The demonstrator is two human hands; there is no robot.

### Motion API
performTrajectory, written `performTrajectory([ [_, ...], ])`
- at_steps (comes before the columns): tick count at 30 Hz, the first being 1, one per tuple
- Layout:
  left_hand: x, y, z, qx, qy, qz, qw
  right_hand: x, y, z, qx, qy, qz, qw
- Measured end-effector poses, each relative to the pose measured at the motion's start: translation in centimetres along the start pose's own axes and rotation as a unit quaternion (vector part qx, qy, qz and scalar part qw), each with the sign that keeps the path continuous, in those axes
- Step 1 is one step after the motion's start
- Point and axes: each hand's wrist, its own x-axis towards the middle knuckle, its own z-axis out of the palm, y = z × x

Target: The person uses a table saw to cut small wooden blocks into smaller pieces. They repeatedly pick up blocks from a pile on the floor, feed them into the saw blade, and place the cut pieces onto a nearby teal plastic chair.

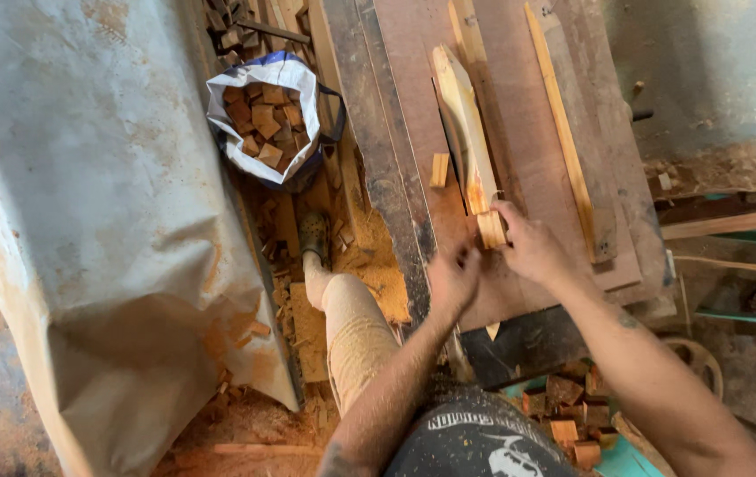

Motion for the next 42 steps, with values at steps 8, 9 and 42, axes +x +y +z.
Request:
performTrajectory([
  [8, -0.5, 1.4, 0.2, 0.042, -0.101, -0.091, 0.990, 1.7, 0.2, -0.1, 0.022, 0.016, -0.018, 0.999],
  [9, -0.4, 1.4, 0.2, 0.041, -0.111, -0.098, 0.988, 1.8, 0.0, -0.2, 0.031, 0.010, -0.003, 0.999],
  [42, -6.3, -2.5, -0.3, -0.259, -0.173, -0.276, 0.909, -7.8, 2.8, 5.2, 0.270, 0.084, 0.000, 0.959],
])
